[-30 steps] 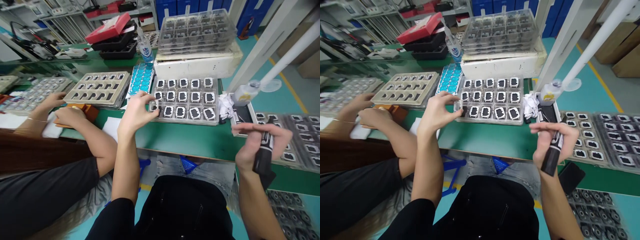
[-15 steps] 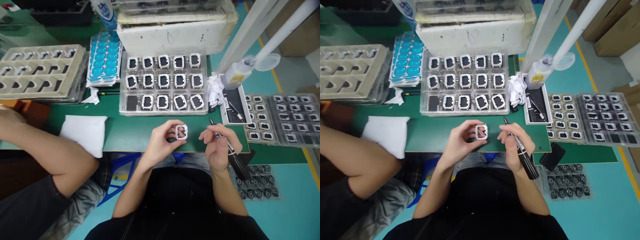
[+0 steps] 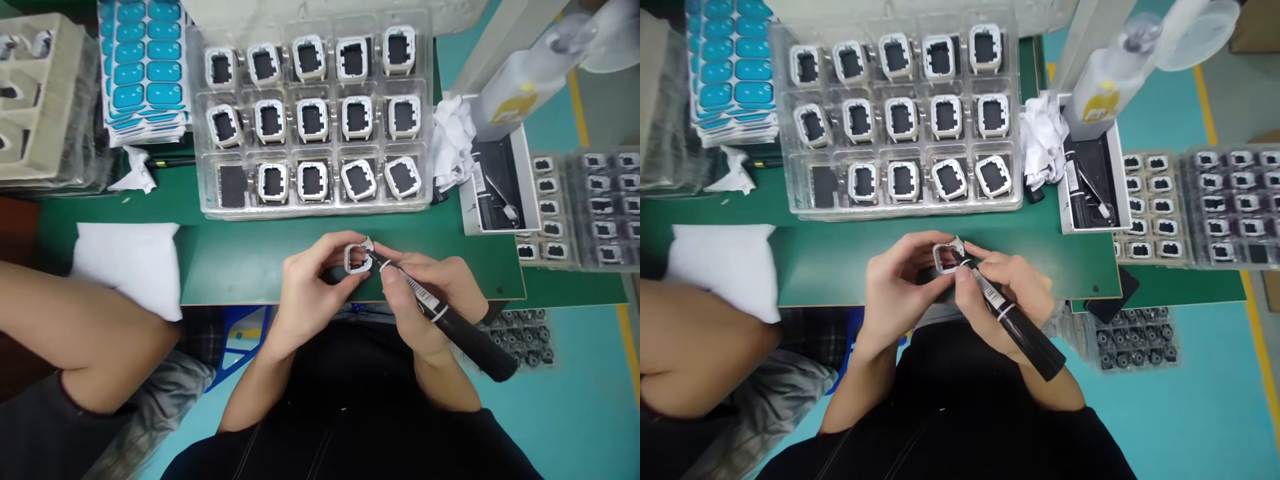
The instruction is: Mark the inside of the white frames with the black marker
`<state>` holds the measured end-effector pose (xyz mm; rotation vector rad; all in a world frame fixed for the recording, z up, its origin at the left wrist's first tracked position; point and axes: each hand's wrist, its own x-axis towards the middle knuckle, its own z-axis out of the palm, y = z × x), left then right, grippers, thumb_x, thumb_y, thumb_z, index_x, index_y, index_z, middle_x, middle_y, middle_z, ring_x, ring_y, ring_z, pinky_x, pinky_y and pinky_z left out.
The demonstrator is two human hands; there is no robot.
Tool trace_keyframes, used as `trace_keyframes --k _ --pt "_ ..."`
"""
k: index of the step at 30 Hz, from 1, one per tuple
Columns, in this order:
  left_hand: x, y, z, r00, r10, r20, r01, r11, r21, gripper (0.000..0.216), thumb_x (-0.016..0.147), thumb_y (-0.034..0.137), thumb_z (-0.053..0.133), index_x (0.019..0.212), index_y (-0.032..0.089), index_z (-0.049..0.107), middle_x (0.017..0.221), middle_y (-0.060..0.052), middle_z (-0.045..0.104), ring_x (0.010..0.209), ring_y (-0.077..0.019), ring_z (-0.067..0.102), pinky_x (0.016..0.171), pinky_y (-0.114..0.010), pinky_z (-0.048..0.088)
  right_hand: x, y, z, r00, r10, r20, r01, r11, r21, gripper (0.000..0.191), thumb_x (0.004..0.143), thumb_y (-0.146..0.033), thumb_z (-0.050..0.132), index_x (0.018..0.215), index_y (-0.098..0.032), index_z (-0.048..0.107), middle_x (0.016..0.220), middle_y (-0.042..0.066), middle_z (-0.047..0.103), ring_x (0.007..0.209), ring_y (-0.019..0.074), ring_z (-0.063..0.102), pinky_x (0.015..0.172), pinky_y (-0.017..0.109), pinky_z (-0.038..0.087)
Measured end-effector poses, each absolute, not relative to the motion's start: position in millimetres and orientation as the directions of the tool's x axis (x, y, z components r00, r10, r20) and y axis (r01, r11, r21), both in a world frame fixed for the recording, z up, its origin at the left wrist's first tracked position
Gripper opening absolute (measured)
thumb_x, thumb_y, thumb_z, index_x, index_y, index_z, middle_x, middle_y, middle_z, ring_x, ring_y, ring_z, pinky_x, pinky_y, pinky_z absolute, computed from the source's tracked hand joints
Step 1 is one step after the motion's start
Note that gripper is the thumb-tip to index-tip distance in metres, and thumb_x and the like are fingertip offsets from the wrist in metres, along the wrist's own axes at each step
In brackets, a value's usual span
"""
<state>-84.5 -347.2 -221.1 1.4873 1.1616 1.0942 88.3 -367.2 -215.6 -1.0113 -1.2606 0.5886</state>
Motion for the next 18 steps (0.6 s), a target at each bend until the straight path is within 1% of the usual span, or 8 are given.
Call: trace_keyframes --k 2,5,8,11,14,18 --pt "-84.2 -347.9 -220.4 0.151 0.984 0.094 0.167 -0.119 0.979 0.039 0.096 0.018 0.095 0.133 0.027 0.084 0.128 -0.003 0.090 0.112 -0.0227 0.090 0.108 -0.032 0.074 86.4 -362.8 -214.9 0.247 0.792 0.558 0.217 0.516 -0.829 0.022 0.094 -0.011 0.085 0.092 -0.028 0.072 0.068 -0.010 0.066 0.054 0.0160 0.071 0.092 0.052 0.085" --pt "-83.2 -349.4 -218.5 0.146 0.985 0.087 0.203 -0.116 0.972 0.036 0.098 0.020 0.094 0.132 0.029 0.085 0.129 -0.003 0.090 0.114 -0.0238 0.090 0.109 -0.034 0.075 83.1 -358.9 -214.5 0.267 0.727 0.632 0.315 0.554 -0.771 0.022 0.092 -0.009 0.084 0.095 -0.029 0.074 0.069 -0.010 0.067 0.054 0.0164 0.071 0.086 0.048 0.085" --pt "-81.9 -351.2 -217.1 0.132 0.988 0.082 0.230 -0.111 0.967 0.036 0.099 0.020 0.094 0.132 0.030 0.086 0.128 -0.003 0.090 0.112 -0.0248 0.090 0.109 -0.037 0.076 82.5 -359.1 -214.8 0.253 0.731 0.633 0.352 0.540 -0.764 0.026 0.089 -0.007 0.084 0.097 -0.030 0.076 0.070 -0.009 0.068 0.053 0.0179 0.071 0.083 0.051 0.086" --pt "-80.9 -352.3 -216.7 0.115 0.990 0.080 0.227 -0.104 0.968 0.036 0.098 0.018 0.094 0.131 0.030 0.088 0.124 -0.001 0.090 0.109 -0.0245 0.090 0.108 -0.037 0.077 84.6 -360.5 -215.2 0.222 0.728 0.649 0.365 0.555 -0.748 0.032 0.087 -0.003 0.083 0.100 -0.032 0.078 0.071 -0.008 0.070 0.052 0.0192 0.071 0.084 0.055 0.086" --pt "-80.6 -352.8 -216.4 0.104 0.992 0.071 0.246 -0.095 0.965 0.034 0.098 0.019 0.094 0.130 0.029 0.089 0.120 0.000 0.091 0.105 -0.0251 0.090 0.105 -0.038 0.078 86.2 -360.9 -214.7 0.195 0.741 0.642 0.378 0.547 -0.746 0.035 0.088 -0.003 0.083 0.102 -0.034 0.077 0.073 -0.009 0.074 0.053 0.0209 0.073 0.085 0.058 0.086" --pt "-80.9 -353.4 -215.8 0.100 0.993 0.070 0.266 -0.095 0.959 0.031 0.099 0.020 0.093 0.128 0.030 0.090 0.116 0.000 0.091 0.101 -0.0250 0.090 0.100 -0.038 0.078 85.0 -360.5 -212.8 0.193 0.742 0.643 0.413 0.533 -0.739 0.034 0.090 -0.005 0.082 0.103 -0.037 0.077 0.072 -0.009 0.075 0.061 0.0243 0.081 0.083 0.054 0.086"
